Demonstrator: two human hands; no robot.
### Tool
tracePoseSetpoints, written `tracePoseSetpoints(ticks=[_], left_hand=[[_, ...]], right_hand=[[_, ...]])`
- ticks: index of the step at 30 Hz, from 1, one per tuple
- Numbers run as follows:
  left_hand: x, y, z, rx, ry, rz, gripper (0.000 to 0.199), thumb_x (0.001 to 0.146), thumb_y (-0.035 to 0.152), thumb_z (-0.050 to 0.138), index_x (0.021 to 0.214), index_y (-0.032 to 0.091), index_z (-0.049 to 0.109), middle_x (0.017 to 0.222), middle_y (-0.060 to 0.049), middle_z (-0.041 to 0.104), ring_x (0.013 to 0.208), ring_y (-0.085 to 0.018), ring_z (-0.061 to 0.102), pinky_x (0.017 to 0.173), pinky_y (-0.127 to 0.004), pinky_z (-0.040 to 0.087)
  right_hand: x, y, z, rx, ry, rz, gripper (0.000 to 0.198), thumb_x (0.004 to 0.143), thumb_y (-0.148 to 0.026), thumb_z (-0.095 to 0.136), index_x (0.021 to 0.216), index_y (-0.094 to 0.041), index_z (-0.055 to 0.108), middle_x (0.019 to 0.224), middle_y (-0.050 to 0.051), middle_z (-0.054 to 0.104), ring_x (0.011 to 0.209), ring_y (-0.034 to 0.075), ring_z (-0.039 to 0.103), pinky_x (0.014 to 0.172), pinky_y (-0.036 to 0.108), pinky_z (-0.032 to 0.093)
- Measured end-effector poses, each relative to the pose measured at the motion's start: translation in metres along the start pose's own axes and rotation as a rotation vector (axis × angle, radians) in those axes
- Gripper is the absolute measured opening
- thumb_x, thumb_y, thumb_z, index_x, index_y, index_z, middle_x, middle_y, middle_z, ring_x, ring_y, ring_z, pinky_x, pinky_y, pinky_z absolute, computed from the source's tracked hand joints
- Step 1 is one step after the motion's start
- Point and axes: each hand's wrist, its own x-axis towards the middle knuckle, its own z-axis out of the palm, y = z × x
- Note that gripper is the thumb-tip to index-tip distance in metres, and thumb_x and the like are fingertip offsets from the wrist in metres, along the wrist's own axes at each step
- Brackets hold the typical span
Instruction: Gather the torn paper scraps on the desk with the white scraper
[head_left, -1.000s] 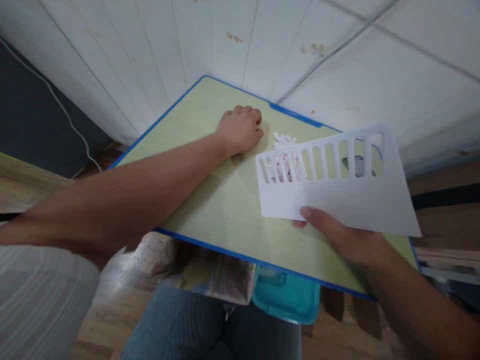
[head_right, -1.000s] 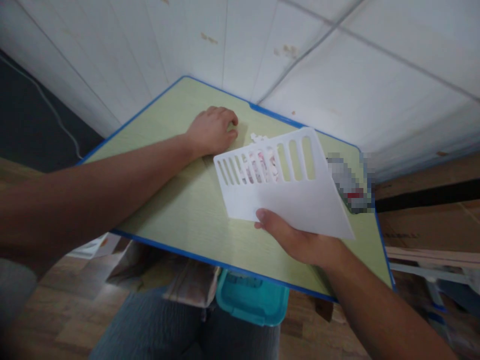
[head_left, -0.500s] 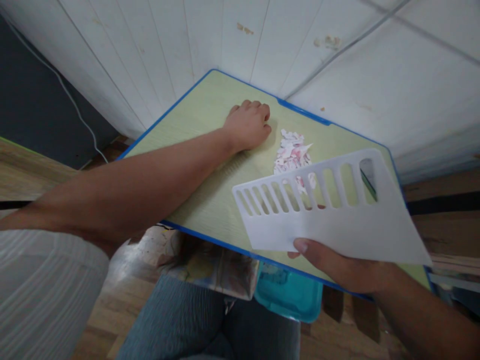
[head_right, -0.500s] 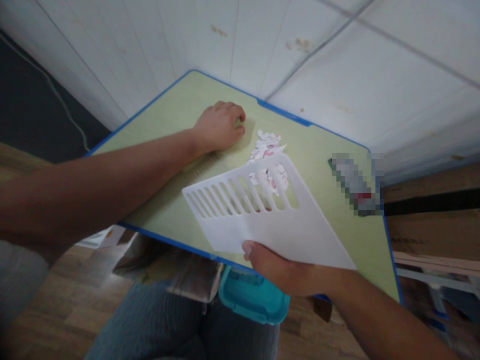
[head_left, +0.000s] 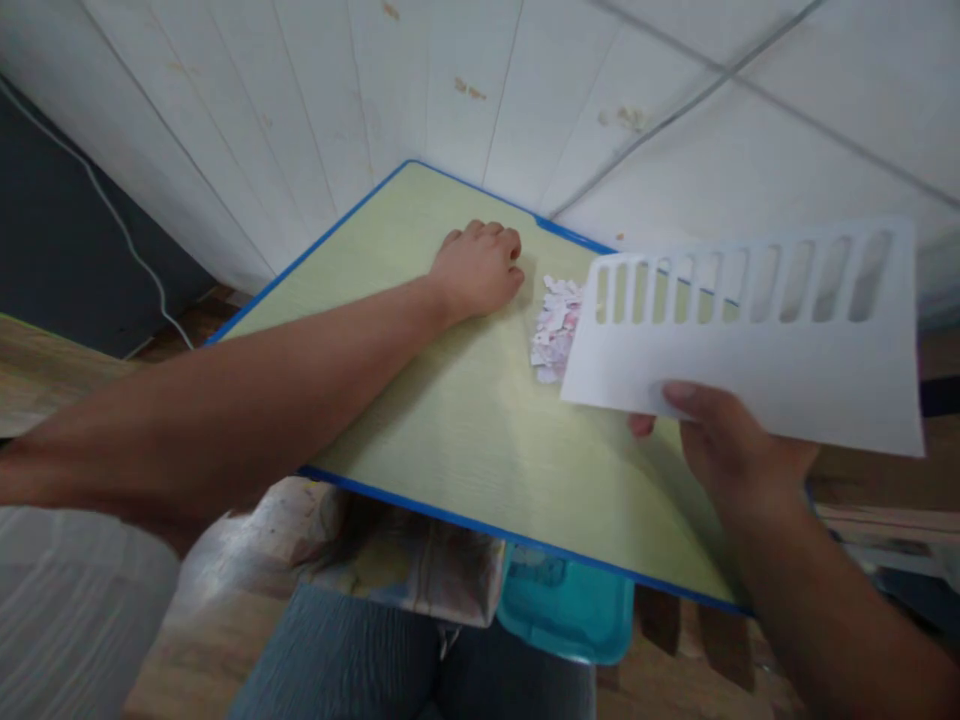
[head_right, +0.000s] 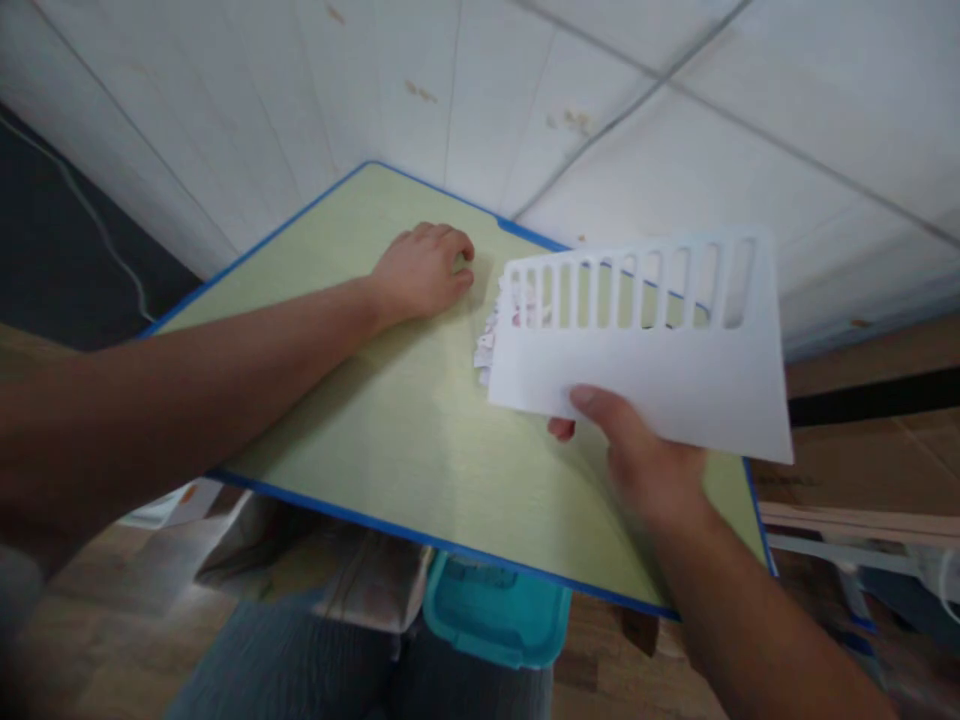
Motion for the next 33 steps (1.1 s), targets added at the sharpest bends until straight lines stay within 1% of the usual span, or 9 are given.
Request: tracePoseSetpoints(ticks=[1, 3, 6, 9, 14, 17, 21, 26, 33], left_hand=[[0.001, -0.002, 0.001, -0.013, 0.014, 0.006, 0.040, 0.104, 0.028, 0.060, 0.140, 0.027, 0.078, 0.153, -0.012, 0.074, 0.150, -0.039, 0.059, 0.129, -0.061, 0.045], [0.003, -0.006, 0.004, -0.027, 0.041, 0.012, 0.043, 0.101, 0.030, 0.064, 0.142, 0.029, 0.078, 0.151, -0.012, 0.075, 0.149, -0.041, 0.060, 0.129, -0.062, 0.045], [0.005, -0.010, 0.007, -0.033, 0.053, 0.022, 0.048, 0.097, 0.033, 0.068, 0.144, 0.031, 0.078, 0.151, -0.012, 0.075, 0.148, -0.042, 0.061, 0.129, -0.063, 0.046], [0.005, -0.012, 0.007, -0.033, 0.065, 0.039, 0.046, 0.098, 0.033, 0.066, 0.142, 0.032, 0.078, 0.149, -0.011, 0.076, 0.147, -0.041, 0.061, 0.128, -0.062, 0.047], [0.004, -0.012, 0.006, -0.018, 0.061, 0.042, 0.040, 0.101, 0.032, 0.061, 0.136, 0.027, 0.078, 0.146, -0.013, 0.076, 0.146, -0.039, 0.062, 0.128, -0.060, 0.048], [0.005, -0.012, 0.008, -0.012, 0.065, 0.045, 0.040, 0.101, 0.032, 0.061, 0.136, 0.027, 0.079, 0.147, -0.013, 0.076, 0.146, -0.039, 0.062, 0.128, -0.060, 0.048], [0.007, -0.015, 0.012, -0.019, 0.079, 0.055, 0.044, 0.100, 0.033, 0.065, 0.142, 0.028, 0.077, 0.146, -0.012, 0.076, 0.147, -0.040, 0.061, 0.129, -0.060, 0.047], [0.010, -0.016, 0.015, -0.003, 0.064, 0.047, 0.043, 0.103, 0.031, 0.063, 0.143, 0.025, 0.076, 0.151, -0.012, 0.074, 0.149, -0.037, 0.060, 0.131, -0.057, 0.046], [0.008, -0.011, 0.011, 0.015, 0.050, 0.007, 0.040, 0.105, 0.031, 0.060, 0.140, 0.026, 0.079, 0.153, -0.012, 0.074, 0.152, -0.037, 0.061, 0.133, -0.057, 0.045]], right_hand=[[0.008, 0.006, -0.004, 0.045, 0.168, -0.007, 0.042, 0.101, -0.051, 0.066, 0.065, -0.031, 0.071, 0.068, 0.007, 0.075, 0.078, 0.036, 0.081, 0.077, 0.054, 0.071], [0.018, 0.012, -0.010, 0.113, 0.320, 0.000, 0.036, 0.093, -0.047, 0.074, 0.062, -0.031, 0.066, 0.064, 0.004, 0.071, 0.066, 0.032, 0.076, 0.067, 0.049, 0.067], [0.020, 0.006, -0.014, 0.177, 0.363, 0.043, 0.025, 0.084, -0.039, 0.080, 0.065, -0.031, 0.065, 0.068, 0.001, 0.072, 0.057, 0.026, 0.069, 0.055, 0.044, 0.061], [0.014, -0.008, -0.012, 0.155, 0.372, 0.090, 0.024, 0.082, -0.036, 0.081, 0.064, -0.031, 0.066, 0.069, -0.001, 0.073, 0.056, 0.025, 0.068, 0.052, 0.042, 0.060], [0.015, -0.017, -0.012, 0.076, 0.309, 0.140, 0.031, 0.078, -0.039, 0.082, 0.054, -0.032, 0.063, 0.060, -0.001, 0.070, 0.055, 0.024, 0.067, 0.054, 0.038, 0.062], [0.016, -0.012, -0.013, 0.077, 0.293, 0.152, 0.029, 0.078, -0.040, 0.084, 0.057, -0.031, 0.065, 0.061, -0.001, 0.072, 0.055, 0.024, 0.068, 0.053, 0.037, 0.062], [0.008, -0.004, -0.010, 0.096, 0.191, 0.155, 0.028, 0.081, -0.040, 0.086, 0.060, -0.031, 0.069, 0.064, 0.000, 0.075, 0.059, 0.025, 0.072, 0.056, 0.037, 0.064], [-0.002, -0.008, 0.000, 0.197, 0.219, 0.091, 0.025, 0.078, -0.036, 0.089, 0.061, -0.028, 0.073, 0.063, 0.001, 0.074, 0.056, 0.023, 0.067, 0.050, 0.035, 0.058], [0.000, -0.025, 0.000, 0.337, -0.004, 0.150, 0.017, 0.076, -0.027, 0.087, 0.062, -0.025, 0.077, 0.059, 0.001, 0.073, 0.051, 0.022, 0.064, 0.048, 0.034, 0.053]])
